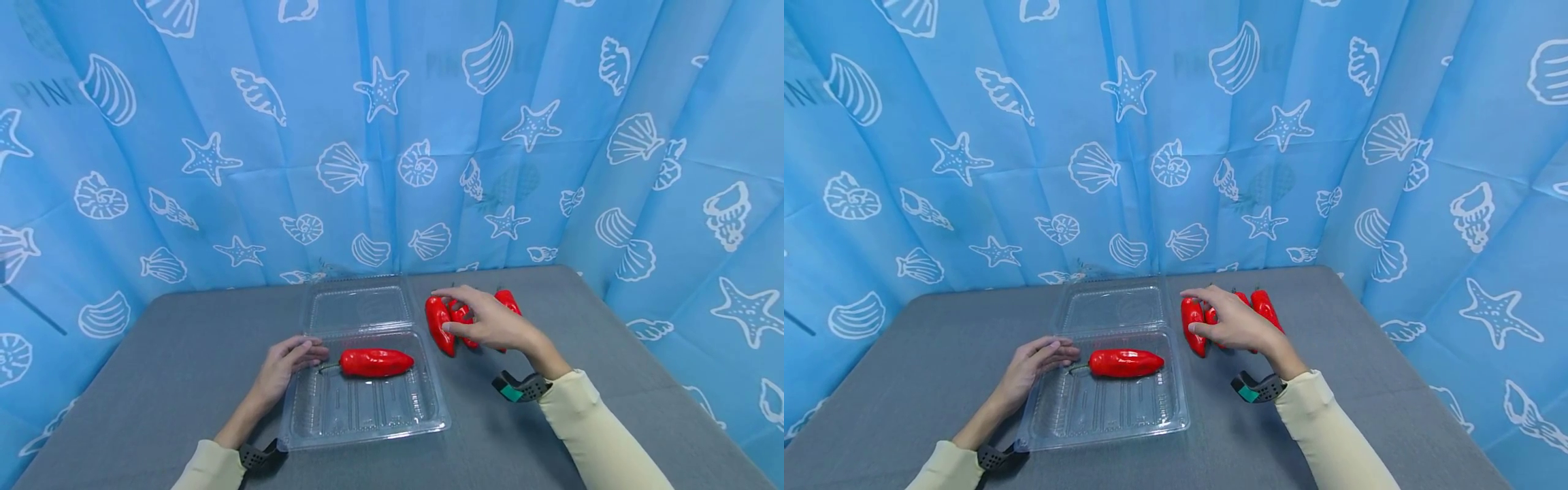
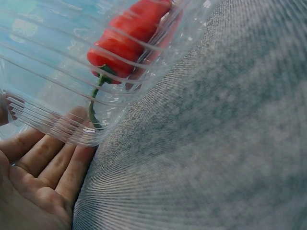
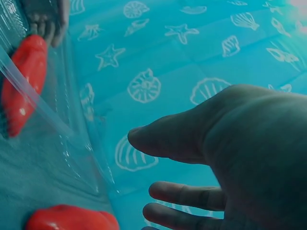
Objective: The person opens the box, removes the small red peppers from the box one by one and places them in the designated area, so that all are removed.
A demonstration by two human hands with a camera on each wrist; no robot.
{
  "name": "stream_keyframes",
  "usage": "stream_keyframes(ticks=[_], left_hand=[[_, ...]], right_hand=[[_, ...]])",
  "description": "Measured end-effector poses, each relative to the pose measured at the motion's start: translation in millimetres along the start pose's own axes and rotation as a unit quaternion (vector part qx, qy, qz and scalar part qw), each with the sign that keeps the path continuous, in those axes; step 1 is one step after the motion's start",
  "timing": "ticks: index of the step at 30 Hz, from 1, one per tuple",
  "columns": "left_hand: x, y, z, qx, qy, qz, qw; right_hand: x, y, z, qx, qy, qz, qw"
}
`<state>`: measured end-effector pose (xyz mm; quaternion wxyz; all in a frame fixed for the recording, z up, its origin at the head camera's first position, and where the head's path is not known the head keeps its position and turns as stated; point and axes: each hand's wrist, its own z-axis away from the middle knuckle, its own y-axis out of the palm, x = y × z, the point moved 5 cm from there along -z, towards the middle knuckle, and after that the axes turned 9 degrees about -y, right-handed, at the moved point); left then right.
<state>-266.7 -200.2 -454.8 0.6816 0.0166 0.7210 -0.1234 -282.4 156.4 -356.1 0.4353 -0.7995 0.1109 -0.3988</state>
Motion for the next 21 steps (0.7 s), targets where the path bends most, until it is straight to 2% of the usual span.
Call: stream_keyframes(ticks=[11,21], left_hand=[[1.6,-1.1,-2.1,-0.009,0.004,-0.005,0.9999],[1.5,-0.5,-1.9,0.000,0.013,0.002,0.9999]], right_hand=[[17,16,-4.1,0.010,-0.027,-0.033,0.9990],[28,34,-10.6,0.019,-0.073,-0.123,0.9896]])
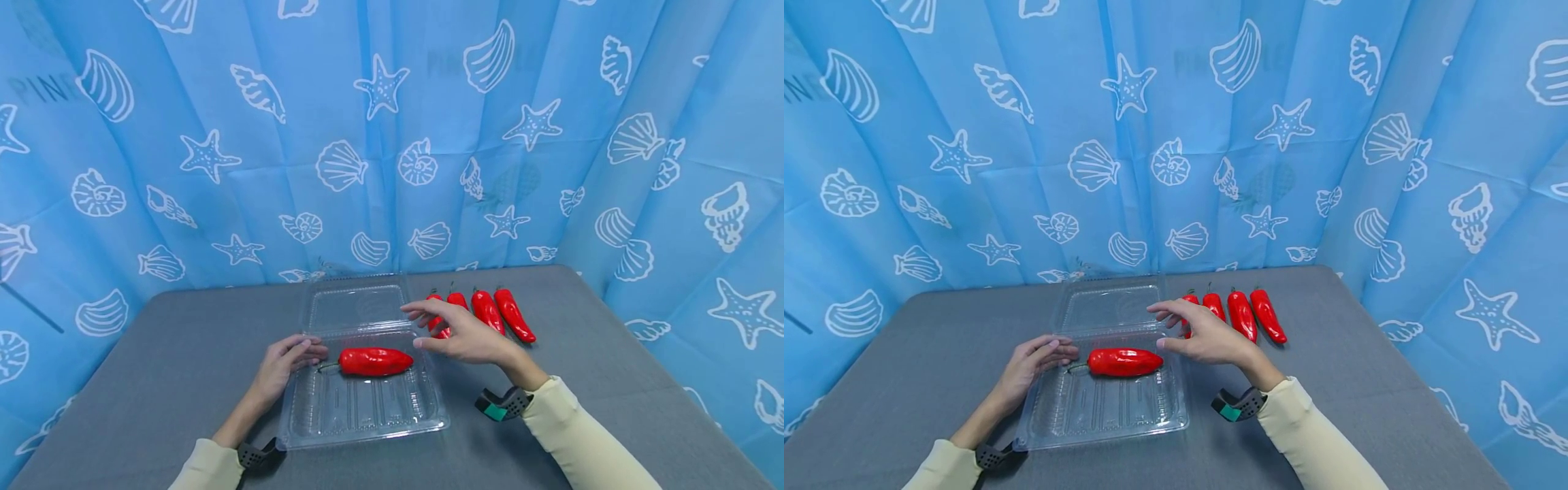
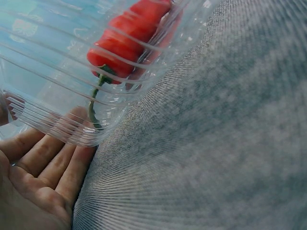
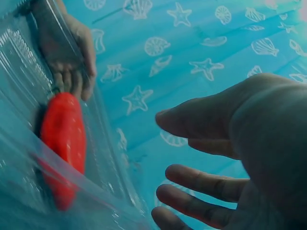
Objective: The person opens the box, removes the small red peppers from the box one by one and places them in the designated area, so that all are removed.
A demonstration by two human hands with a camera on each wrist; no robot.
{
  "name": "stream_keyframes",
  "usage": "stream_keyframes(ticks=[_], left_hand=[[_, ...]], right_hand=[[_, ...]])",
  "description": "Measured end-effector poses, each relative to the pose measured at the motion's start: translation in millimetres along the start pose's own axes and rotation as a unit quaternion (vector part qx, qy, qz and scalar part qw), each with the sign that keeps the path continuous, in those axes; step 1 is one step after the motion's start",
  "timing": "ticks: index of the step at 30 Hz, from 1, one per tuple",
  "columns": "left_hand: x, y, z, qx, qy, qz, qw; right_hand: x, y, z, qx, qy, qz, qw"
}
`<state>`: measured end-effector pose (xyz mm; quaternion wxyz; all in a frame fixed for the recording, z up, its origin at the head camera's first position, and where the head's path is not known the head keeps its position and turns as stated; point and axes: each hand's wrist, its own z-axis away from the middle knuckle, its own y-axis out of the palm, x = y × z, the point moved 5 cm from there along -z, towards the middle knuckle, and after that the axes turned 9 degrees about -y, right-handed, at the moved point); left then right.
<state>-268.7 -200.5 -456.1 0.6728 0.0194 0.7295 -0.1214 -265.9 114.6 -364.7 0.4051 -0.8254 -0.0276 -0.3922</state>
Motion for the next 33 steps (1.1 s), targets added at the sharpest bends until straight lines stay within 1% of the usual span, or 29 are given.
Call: stream_keyframes(ticks=[6,10,15,18,22,26,30,33], left_hand=[[-0.6,-0.6,0.7,0.002,-0.002,-0.004,1.0000],[-1.6,-0.8,1.5,0.005,0.003,-0.005,1.0000],[-2.2,-0.1,1.6,0.008,0.007,-0.004,0.9999],[-2.0,0.3,1.1,0.008,0.007,-0.003,0.9999],[-2.3,0.1,0.8,0.007,0.005,-0.004,1.0000],[-3.0,-0.4,0.8,0.004,-0.001,-0.004,1.0000],[-2.4,-0.7,0.0,0.003,-0.007,-0.006,1.0000],[-1.8,-0.4,0.1,0.003,-0.007,-0.009,0.9999]], right_hand=[[1,15,-4.4,0.009,-0.004,-0.044,0.9990],[3,27,-8.4,0.018,-0.017,-0.065,0.9976],[5,43,-13.6,0.007,-0.029,-0.088,0.9957],[6,51,-15.7,0.006,-0.024,-0.093,0.9953],[6,59,-17.2,0.012,-0.020,-0.083,0.9963],[5,65,-18.1,0.013,-0.030,-0.071,0.9969],[5,69,-18.3,0.013,-0.034,-0.038,0.9986],[6,72,-18.3,0.019,-0.028,-0.007,0.9994]])
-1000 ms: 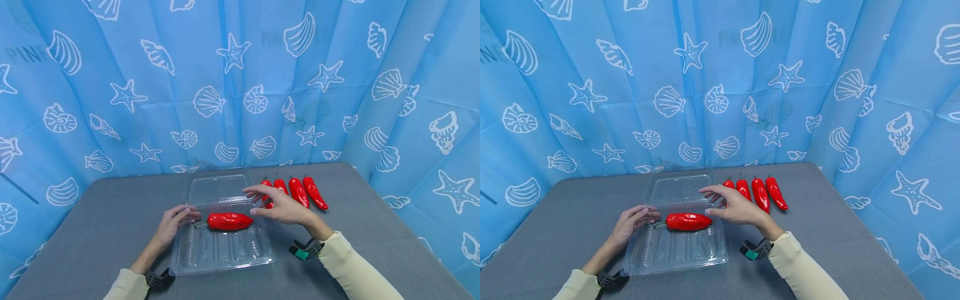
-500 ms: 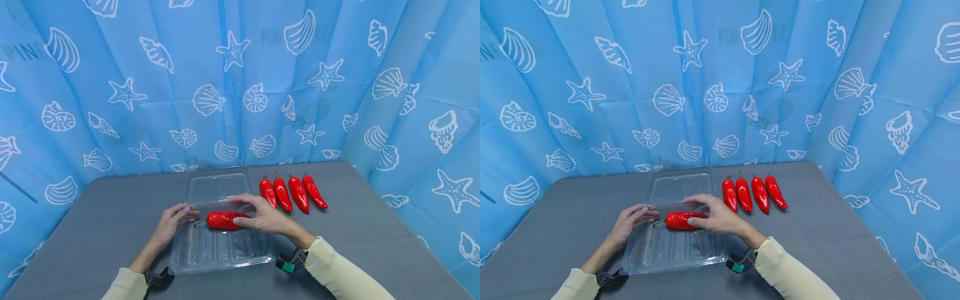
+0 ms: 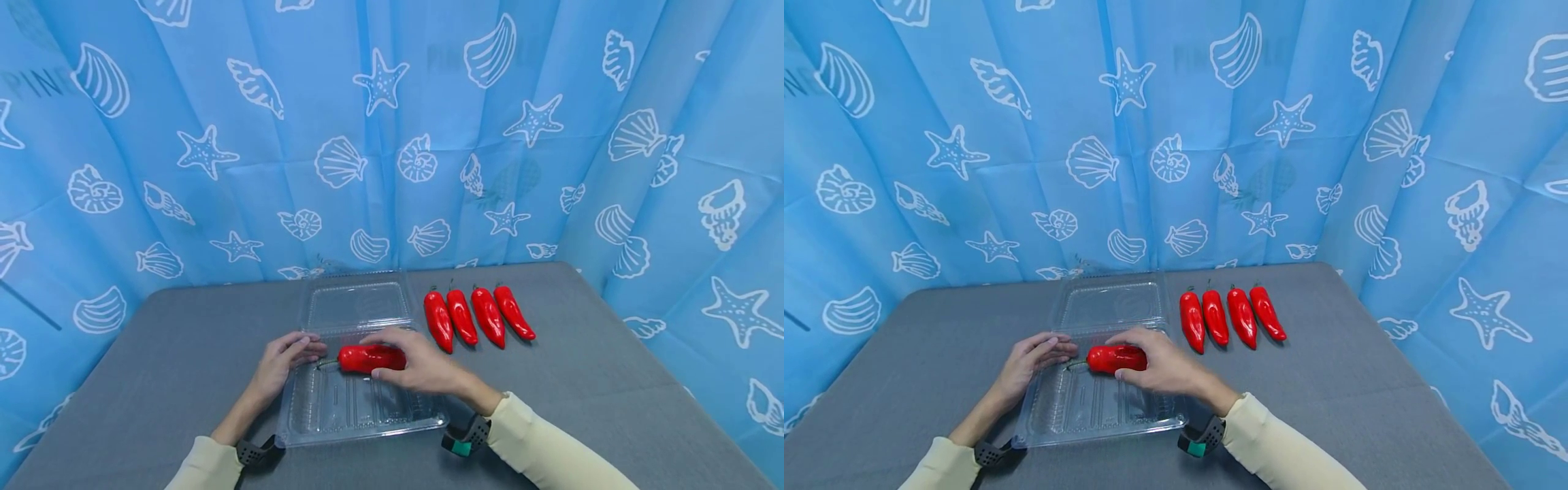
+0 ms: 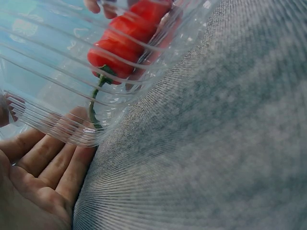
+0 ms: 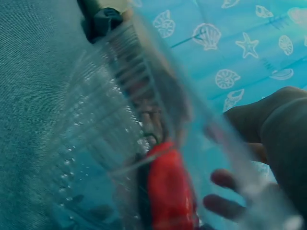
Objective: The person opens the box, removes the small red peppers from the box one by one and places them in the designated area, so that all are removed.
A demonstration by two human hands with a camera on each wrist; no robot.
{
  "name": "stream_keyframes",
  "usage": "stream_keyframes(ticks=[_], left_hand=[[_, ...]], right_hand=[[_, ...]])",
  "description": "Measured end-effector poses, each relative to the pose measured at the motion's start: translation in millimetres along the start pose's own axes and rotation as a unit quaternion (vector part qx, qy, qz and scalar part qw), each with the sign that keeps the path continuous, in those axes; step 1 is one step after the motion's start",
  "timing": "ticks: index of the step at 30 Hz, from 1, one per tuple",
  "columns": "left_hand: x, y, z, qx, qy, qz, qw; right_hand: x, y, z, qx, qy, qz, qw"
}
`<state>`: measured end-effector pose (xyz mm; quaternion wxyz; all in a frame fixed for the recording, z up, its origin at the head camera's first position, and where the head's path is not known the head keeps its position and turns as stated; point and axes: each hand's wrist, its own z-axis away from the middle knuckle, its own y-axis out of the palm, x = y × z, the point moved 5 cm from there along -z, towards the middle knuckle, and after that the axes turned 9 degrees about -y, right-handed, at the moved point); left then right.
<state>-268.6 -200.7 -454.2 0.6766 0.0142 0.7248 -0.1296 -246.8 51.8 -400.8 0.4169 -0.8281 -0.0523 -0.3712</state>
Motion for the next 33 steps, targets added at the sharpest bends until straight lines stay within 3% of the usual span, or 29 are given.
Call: stream_keyframes(ticks=[8,15,26,33], left_hand=[[0.1,-0.3,0.2,0.000,0.010,0.003,0.9999],[3.2,-1.7,-2.3,-0.002,0.007,0.001,1.0000],[0.6,1.0,-0.6,0.003,0.025,0.003,0.9997],[0.5,1.5,-0.3,0.003,0.026,0.009,0.9996]], right_hand=[[1,5,-0.1,0.031,0.021,0.068,0.9970],[-1,14,2.0,0.082,0.033,0.128,0.9878],[2,22,4.3,0.131,-0.005,0.175,0.9758],[3,25,5.0,0.159,-0.004,0.198,0.9672]])
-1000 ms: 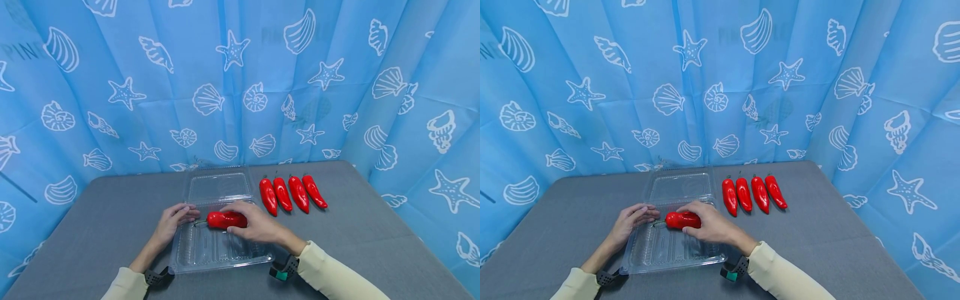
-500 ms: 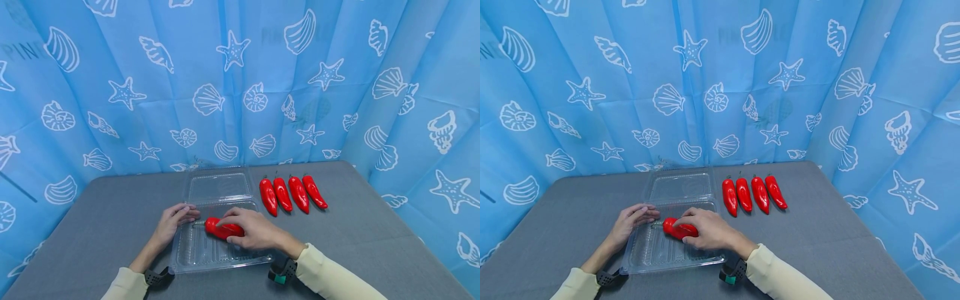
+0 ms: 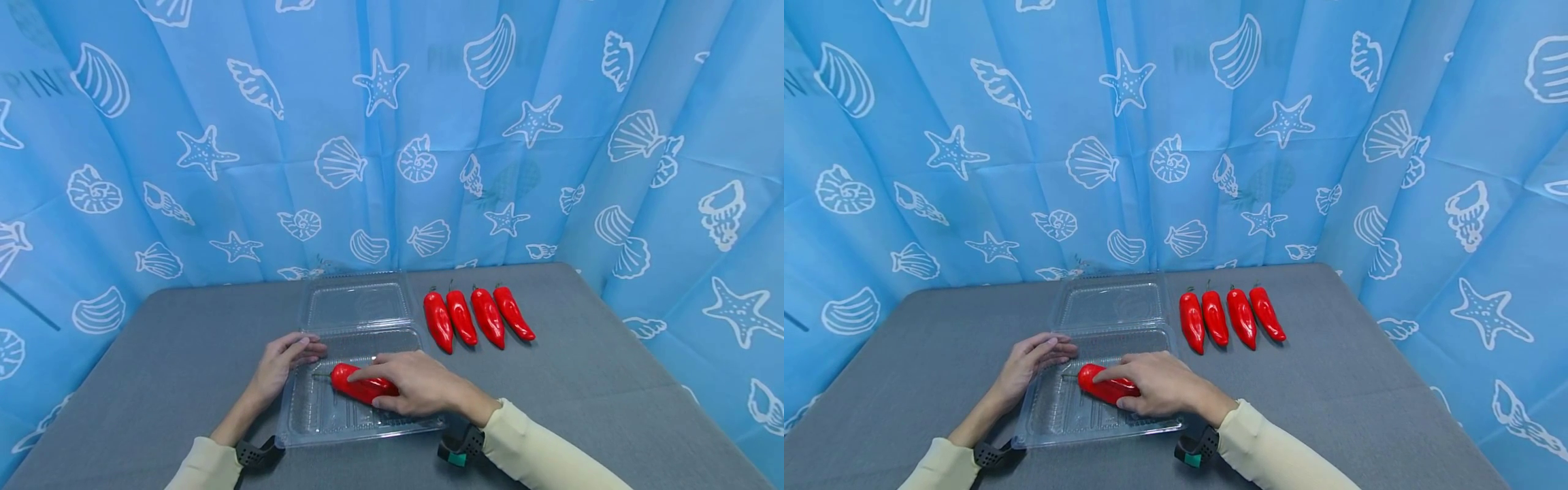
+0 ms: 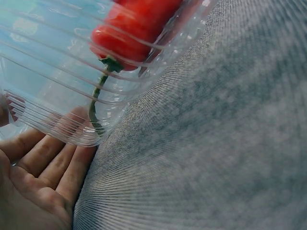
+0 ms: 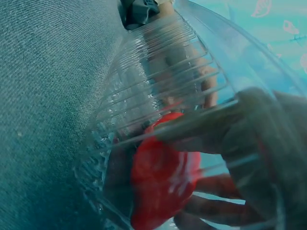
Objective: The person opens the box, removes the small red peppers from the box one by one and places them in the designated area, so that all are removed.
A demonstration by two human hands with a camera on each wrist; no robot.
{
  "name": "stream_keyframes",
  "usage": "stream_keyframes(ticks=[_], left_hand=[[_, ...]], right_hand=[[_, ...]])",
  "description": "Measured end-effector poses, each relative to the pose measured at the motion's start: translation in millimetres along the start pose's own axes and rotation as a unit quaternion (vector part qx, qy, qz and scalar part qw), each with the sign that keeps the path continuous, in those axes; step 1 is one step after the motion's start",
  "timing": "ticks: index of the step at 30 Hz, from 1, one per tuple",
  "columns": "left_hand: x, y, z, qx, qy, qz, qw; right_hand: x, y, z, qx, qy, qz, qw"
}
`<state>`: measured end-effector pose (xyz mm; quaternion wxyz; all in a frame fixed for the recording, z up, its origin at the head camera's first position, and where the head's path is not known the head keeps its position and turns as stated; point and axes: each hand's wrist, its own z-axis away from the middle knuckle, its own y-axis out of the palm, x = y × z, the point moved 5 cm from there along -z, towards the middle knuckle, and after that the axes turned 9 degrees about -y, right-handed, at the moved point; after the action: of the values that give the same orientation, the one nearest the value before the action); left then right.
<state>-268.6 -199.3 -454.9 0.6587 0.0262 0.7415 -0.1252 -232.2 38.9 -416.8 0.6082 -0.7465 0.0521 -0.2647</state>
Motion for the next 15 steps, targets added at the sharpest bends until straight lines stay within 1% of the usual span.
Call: stream_keyframes(ticks=[3,10,15], left_hand=[[0.3,0.3,-0.3,0.001,-0.001,0.003,1.0000],[0.0,-0.2,0.1,-0.001,-0.003,0.001,1.0000],[-0.1,-0.4,0.4,0.000,-0.001,0.002,1.0000]], right_hand=[[0.3,0.7,0.2,0.003,-0.001,0.001,1.0000],[-0.2,0.3,1.2,0.000,0.001,-0.017,0.9998],[0.2,-0.1,0.7,-0.004,-0.007,-0.006,0.9999]])
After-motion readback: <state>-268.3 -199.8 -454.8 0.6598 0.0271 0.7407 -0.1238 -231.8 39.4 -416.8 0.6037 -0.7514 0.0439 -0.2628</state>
